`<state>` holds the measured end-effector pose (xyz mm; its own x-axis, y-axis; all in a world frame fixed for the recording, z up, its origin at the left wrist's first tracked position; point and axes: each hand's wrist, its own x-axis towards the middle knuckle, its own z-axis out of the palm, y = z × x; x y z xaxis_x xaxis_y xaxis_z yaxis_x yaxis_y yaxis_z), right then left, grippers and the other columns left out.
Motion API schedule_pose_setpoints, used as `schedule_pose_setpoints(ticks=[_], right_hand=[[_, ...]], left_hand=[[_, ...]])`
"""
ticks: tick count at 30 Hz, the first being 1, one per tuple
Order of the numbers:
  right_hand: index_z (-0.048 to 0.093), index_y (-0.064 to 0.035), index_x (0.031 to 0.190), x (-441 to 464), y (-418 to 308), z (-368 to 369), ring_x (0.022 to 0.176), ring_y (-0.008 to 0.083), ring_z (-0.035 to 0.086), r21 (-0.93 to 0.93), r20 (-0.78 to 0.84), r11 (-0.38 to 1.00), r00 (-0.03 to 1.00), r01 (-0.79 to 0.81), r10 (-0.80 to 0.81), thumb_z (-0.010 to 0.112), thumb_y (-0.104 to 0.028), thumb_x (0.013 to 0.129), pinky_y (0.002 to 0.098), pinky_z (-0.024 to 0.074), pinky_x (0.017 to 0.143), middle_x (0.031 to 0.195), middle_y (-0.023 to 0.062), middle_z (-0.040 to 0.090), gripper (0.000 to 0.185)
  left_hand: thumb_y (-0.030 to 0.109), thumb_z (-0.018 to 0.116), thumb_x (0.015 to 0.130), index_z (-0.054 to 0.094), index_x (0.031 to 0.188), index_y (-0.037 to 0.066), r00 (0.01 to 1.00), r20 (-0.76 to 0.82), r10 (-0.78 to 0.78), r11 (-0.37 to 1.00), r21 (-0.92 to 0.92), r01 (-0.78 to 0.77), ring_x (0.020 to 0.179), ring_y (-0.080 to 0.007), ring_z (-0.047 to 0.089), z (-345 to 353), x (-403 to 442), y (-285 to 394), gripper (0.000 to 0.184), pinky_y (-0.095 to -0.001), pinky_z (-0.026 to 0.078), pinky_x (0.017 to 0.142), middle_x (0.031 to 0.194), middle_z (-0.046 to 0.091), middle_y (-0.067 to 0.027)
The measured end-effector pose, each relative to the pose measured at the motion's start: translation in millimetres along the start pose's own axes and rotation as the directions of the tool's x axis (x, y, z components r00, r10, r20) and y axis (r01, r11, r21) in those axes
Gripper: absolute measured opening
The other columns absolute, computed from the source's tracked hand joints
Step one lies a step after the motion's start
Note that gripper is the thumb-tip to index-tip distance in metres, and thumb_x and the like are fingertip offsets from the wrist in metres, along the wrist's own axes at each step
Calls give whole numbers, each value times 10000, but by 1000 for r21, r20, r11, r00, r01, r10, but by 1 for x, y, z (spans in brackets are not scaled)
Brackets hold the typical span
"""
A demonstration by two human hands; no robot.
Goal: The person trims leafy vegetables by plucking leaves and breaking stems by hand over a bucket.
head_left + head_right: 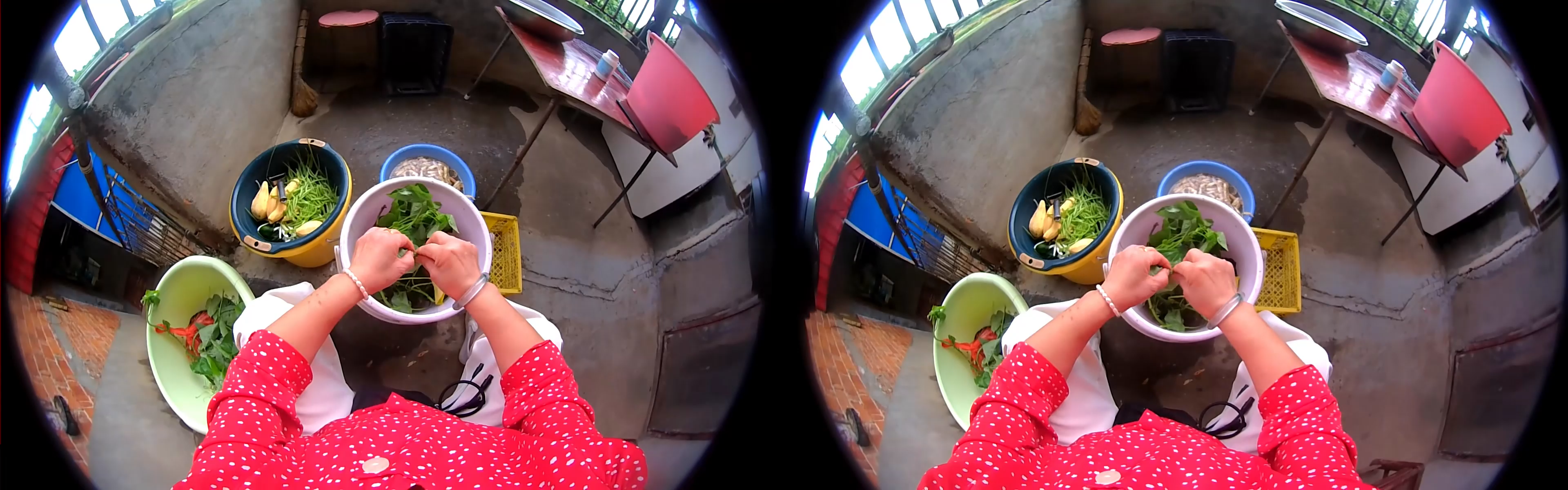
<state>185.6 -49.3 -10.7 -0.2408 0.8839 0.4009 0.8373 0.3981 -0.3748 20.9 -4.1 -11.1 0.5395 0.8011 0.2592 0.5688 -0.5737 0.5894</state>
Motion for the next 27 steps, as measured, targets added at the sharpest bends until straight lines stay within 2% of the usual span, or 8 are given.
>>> schedule_pose_setpoints(ticks=[6,9,12,14,18,21,24,27], right_hand=[[664,-84,716,-2,2,2,646,238,593,200,-13,976,996,-80,85,660,-134,685,341,474,567,702,55,587,59],[677,-64,747,-1,2,3,631,233,596,292,-31,948,990,-123,138,685,-92,670,313,474,571,697,77,601,83],[688,-75,763,0,7,5,619,226,596,429,-31,884,974,-188,223,694,-107,670,309,479,572,703,78,608,99],[689,-57,783,2,11,3,594,184,599,514,-14,830,966,-215,259,695,-77,679,277,477,556,690,77,617,106],[675,4,797,7,12,-7,574,62,554,771,168,499,882,-396,440,662,-20,738,199,442,498,672,17,614,66],[675,1,813,13,18,-19,565,59,554,796,128,475,872,-374,472,660,-27,745,194,437,484,681,10,618,75],[673,-5,841,17,27,-24,551,51,547,829,59,435,830,-350,555,643,-31,768,175,408,443,664,6,611,83],[665,6,849,20,36,-31,544,58,548,883,-25,380,782,-275,623,629,-25,786,169,400,419,663,24,613,79]], left_hand=[[138,619,697,669,732,26,957,171,-234,912,-302,276,645,-144,594,2,2,-6,127,-259,462,610,703,631,-99],[166,619,708,675,795,29,921,244,-303,802,-457,385,621,-165,598,10,3,-16,171,-283,475,625,686,637,-104],[146,631,734,666,786,8,907,235,-349,629,-658,413,636,-84,556,15,4,-15,151,-251,463,617,666,621,-58],[135,630,746,663,788,0,915,221,-337,618,-681,392,644,-76,551,14,6,-12,145,-248,463,616,672,623,-49],[149,631,744,663,801,3,919,207,-336,701,-597,390,648,-85,561,9,3,-11,160,-257,466,623,674,626,-57],[134,618,766,656,813,12,917,236,-322,776,-489,398,685,-67,535,2,1,-10,136,-233,459,646,721,609,-8],[200,619,710,672,795,37,929,195,-313,820,-437,368,667,-202,618,-2,-2,-11,191,-315,478,659,692,638,-128],[195,611,701,672,784,42,936,174,-306,873,-342,349,680,-247,620,-18,-6,-3,185,-328,479,670,708,635,-155]])
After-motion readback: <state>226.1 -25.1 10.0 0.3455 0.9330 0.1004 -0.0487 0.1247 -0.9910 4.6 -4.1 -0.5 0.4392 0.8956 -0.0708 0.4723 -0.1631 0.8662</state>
